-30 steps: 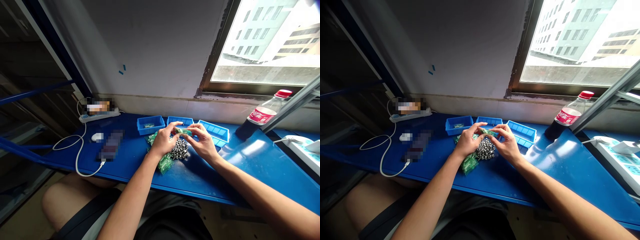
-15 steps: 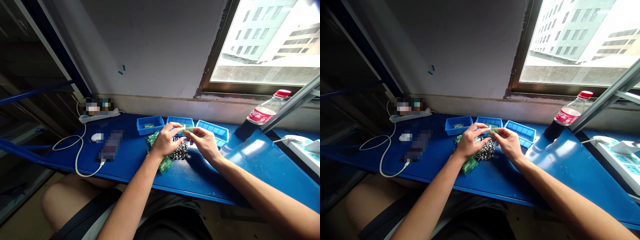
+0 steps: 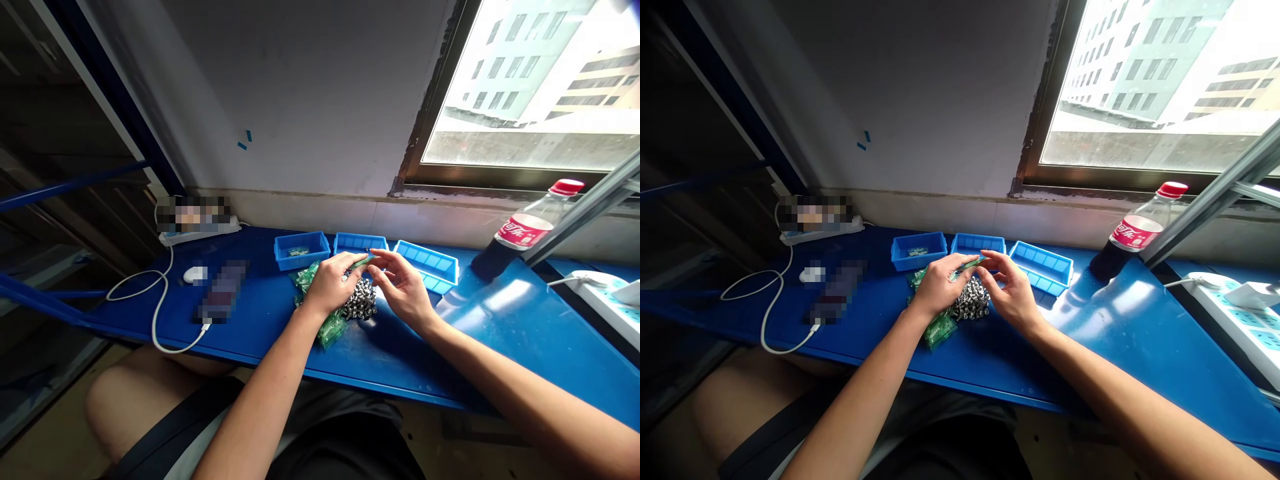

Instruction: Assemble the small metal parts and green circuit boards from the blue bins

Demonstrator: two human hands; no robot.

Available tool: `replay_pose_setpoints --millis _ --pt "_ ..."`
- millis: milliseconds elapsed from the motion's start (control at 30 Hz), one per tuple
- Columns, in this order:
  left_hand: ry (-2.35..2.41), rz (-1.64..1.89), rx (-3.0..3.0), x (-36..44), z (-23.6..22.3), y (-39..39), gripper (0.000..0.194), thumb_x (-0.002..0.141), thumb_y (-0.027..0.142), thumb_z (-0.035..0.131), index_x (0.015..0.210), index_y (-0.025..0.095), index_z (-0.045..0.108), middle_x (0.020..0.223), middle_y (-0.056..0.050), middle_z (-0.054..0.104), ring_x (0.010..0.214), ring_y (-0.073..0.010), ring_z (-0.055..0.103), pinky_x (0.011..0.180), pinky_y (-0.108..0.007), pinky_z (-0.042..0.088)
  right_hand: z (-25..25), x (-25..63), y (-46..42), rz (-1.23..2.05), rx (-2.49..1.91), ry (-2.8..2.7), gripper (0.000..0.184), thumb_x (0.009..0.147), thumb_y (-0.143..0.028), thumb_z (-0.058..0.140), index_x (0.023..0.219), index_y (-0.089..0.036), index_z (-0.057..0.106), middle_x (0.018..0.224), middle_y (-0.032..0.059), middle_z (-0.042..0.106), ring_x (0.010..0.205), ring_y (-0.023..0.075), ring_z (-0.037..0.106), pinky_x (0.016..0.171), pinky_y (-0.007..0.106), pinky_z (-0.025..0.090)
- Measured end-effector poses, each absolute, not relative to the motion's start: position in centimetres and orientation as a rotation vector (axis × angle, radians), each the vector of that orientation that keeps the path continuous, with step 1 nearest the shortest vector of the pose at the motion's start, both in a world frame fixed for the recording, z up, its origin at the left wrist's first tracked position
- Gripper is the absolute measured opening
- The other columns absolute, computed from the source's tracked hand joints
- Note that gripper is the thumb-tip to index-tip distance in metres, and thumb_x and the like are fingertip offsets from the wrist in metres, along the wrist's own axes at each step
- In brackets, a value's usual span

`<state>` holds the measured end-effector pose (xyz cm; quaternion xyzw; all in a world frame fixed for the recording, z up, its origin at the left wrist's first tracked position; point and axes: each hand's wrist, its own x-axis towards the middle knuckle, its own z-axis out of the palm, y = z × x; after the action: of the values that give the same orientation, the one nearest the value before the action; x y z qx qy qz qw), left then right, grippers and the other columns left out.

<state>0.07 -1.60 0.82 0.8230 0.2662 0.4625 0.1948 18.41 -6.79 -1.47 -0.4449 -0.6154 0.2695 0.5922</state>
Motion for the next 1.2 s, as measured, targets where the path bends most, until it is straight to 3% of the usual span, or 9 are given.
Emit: replay_pose_setpoints --millis 267,500,600,700,767,867,933,1067,1200 --pt "0.861 1.27 2.099 -0.3 1.6 -2.2 0.028 0.101 0.024 0.068 0.129 0.025 0.071 0.11 -0.004 0.084 0.102 -0.0214 0.081 0.078 -0.028 0.065 -1.0 19.1 -6.4 0.709 -1.037 -1.402 0.044 0.094 -0.052 0.077 0.132 -0.03 0.07 0.114 0.0073 0.071 0.101 0.0237 0.069 0.08 0.039 0.065" --pt "0.786 1.276 2.066 -0.1 1.4 -2.0 0.016 0.1 0.031 0.071 0.113 0.022 0.077 0.104 -0.004 0.083 0.095 -0.02 0.08 0.084 -0.031 0.066 -0.4 18.6 -6.7 0.815 -0.965 -1.363 0.028 0.091 -0.05 0.081 0.107 -0.027 0.079 0.112 0.0065 0.075 0.097 0.0238 0.071 0.079 0.04 0.065" --pt "0.831 1.37 2.07 -0.1 1.3 -1.9 0.017 0.1 0.029 0.072 0.112 0.018 0.077 0.112 -0.008 0.08 0.099 -0.0204 0.079 0.089 -0.033 0.066 -0.4 18.8 -6.6 0.746 -1.004 -1.29 0.028 0.089 -0.049 0.083 0.103 -0.025 0.077 0.097 0.0043 0.075 0.078 0.0192 0.069 0.074 0.038 0.064" --pt "0.876 1.418 2.145 -0.1 1.5 -2.0 0.015 0.103 0.027 0.066 0.107 0.018 0.078 0.106 -0.008 0.081 0.098 -0.0206 0.078 0.093 -0.036 0.065 -0.5 19.1 -6.4 0.656 -1.051 -1.238 0.029 0.089 -0.049 0.083 0.103 -0.024 0.074 0.089 0.0025 0.072 0.068 0.0167 0.065 0.065 0.035 0.061" --pt "0.817 1.374 2.199 -0.1 1.6 -2.1 0.017 0.103 0.026 0.066 0.111 0.019 0.079 0.11 -0.008 0.081 0.103 -0.0215 0.078 0.096 -0.038 0.065 -0.7 19.2 -6.4 0.636 -1.053 -1.272 0.028 0.09 -0.048 0.082 0.104 -0.025 0.074 0.093 0.0034 0.073 0.074 0.0188 0.068 0.068 0.036 0.063" --pt "0.73 1.309 2.222 0.0 1.5 -2.2 0.034 0.095 0.029 0.077 0.127 0.018 0.076 0.127 -0.011 0.078 0.116 -0.0249 0.075 0.1 -0.039 0.065 -0.8 19.0 -6.6 0.626 -0.989 -1.479 0.028 0.092 -0.043 0.081 0.116 -0.029 0.076 0.116 0.0074 0.074 0.104 0.0258 0.073 0.089 0.044 0.066" --pt "0.738 1.301 2.215 0.1 1.4 -2.2 0.037 0.093 0.027 0.079 0.13 0.019 0.075 0.128 -0.011 0.078 0.118 -0.0254 0.075 0.101 -0.04 0.065 -0.9 18.7 -6.8 0.612 -0.947 -1.607 0.03 0.094 -0.04 0.078 0.123 -0.031 0.076 0.129 0.0085 0.071 0.118 0.0283 0.07 0.098 0.048 0.064" --pt "0.768 1.315 2.137 0.1 1.2 -1.8 0.024 0.099 0.021 0.069 0.121 0.021 0.079 0.118 -0.008 0.08 0.108 -0.0222 0.077 0.09 -0.035 0.067 -1.1 18.2 -6.8 0.602 -0.973 -1.555 0.025 0.097 -0.042 0.074 0.119 -0.03 0.074 0.118 0.0076 0.073 0.107 0.026 0.072 0.09 0.046 0.066" --pt "0.792 1.334 2.048 -0.1 1.0 -1.6 0.019 0.099 0.023 0.069 0.115 0.02 0.08 0.107 -0.008 0.08 0.093 -0.0197 0.077 0.08 -0.032 0.067 -1.1 18.6 -6.5 0.57 -1.033 -1.384 0.039 0.092 -0.047 0.08 0.125 -0.03 0.068 0.113 0.007 0.071 0.102 0.0239 0.07 0.084 0.04 0.064"
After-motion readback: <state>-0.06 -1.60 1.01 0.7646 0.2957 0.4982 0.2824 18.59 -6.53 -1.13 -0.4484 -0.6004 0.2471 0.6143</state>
